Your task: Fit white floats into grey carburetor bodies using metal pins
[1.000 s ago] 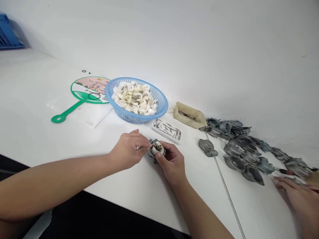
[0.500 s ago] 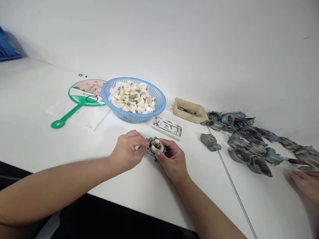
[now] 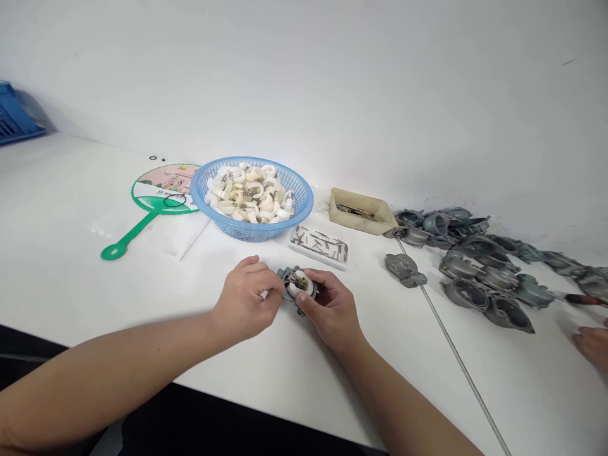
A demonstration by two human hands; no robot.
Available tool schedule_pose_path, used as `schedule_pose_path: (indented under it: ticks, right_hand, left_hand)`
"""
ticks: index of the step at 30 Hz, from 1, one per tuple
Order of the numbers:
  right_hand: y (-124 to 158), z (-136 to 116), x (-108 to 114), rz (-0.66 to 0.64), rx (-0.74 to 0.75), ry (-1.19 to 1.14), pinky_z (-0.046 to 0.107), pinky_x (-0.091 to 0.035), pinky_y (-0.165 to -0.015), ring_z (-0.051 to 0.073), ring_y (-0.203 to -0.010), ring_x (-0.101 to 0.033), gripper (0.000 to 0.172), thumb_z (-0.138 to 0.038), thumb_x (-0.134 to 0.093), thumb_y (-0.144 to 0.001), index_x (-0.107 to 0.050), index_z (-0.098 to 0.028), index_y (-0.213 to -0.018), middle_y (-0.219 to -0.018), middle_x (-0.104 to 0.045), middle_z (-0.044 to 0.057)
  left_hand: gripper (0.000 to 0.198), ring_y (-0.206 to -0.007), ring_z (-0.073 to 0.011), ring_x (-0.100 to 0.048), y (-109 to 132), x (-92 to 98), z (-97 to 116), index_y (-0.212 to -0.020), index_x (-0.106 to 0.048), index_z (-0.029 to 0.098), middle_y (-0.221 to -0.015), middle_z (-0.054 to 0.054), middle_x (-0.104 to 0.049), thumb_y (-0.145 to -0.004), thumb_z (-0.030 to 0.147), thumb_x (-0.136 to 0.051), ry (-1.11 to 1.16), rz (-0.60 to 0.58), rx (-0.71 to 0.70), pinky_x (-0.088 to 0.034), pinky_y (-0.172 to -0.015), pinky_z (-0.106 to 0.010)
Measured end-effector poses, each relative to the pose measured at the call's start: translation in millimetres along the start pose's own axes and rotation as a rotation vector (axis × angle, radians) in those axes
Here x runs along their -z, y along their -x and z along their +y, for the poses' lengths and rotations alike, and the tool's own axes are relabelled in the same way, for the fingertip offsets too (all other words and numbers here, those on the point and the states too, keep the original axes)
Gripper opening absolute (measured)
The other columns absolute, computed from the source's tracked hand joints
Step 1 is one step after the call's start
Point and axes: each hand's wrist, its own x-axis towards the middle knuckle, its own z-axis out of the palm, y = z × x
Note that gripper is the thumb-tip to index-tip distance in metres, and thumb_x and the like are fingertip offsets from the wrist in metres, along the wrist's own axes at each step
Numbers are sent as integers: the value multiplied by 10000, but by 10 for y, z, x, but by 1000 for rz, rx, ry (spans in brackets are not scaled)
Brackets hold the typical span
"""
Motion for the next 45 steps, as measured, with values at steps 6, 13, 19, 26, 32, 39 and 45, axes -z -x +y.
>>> schedule_pose_path:
  ticks: [6, 13, 19, 26, 32, 39, 45]
  right_hand:
    - [-1, 9, 2, -10, 10, -7, 261, -472, -514, 110, -586, -533, 383, -348, -746, -668, -567, -204, -975, -828, -609, 18]
    - [-1, 9, 3, 7, 7, 16, 275, -479, -515, 131, -630, -546, 400, -365, -748, -658, -569, -198, -975, -880, -608, 42]
    - [9, -6, -4, 12, 28, 47, 280, -483, -526, 142, -672, -558, 390, -361, -742, -670, -579, -206, -989, -935, -602, 48]
    - [10, -26, 1, 7, 31, 66, 293, -489, -547, 148, -676, -570, 387, -376, -736, -675, -576, -203, -983, -917, -613, 42]
    - [0, -17, 18, -12, 4, 73, 279, -486, -521, 156, -707, -570, 431, -374, -738, -667, -559, -190, -1013, -954, -598, 61]
    - [-34, -25, 35, -17, -4, 78, 280, -498, -526, 164, -710, -580, 454, -394, -751, -642, -578, -177, -1001, -959, -603, 75]
    - [-43, -43, 35, -37, -14, 40, 290, -500, -560, 160, -694, -584, 453, -388, -756, -638, -578, -174, -996, -875, -624, 55]
  left_hand:
    - [175, -497, -85, -478, -5, -16, 0, -614, -578, 206, -549, 57, -549, -700, 70, -509, -40, -6, -1, -398, -931, -366]
    - [162, -490, -92, -496, 6, -21, 2, -620, -573, 211, -561, 55, -580, -689, 76, -516, -64, 0, -24, -411, -925, -382]
    - [162, -485, -93, -509, 2, -39, 6, -593, -570, 208, -549, 50, -595, -676, 74, -530, -84, -4, -64, -419, -915, -389]
    - [177, -530, -111, -539, -45, -28, 23, -568, -615, 199, -565, 29, -593, -662, 63, -554, 113, -83, 99, -475, -716, -325]
    - [130, -583, -114, -554, -133, 25, 30, -569, -624, 181, -628, 17, -574, -628, 70, -590, 327, -234, 426, -439, -513, -216]
    - [301, -672, -139, -572, -252, 91, -79, -854, -648, 190, -848, -15, -616, -561, 181, -720, 253, -357, 483, -464, -526, -224]
    - [397, -857, -203, -613, -307, 82, -150, -952, -657, 173, -1011, -70, -627, -561, 165, -729, 489, -469, 537, -517, -678, -286]
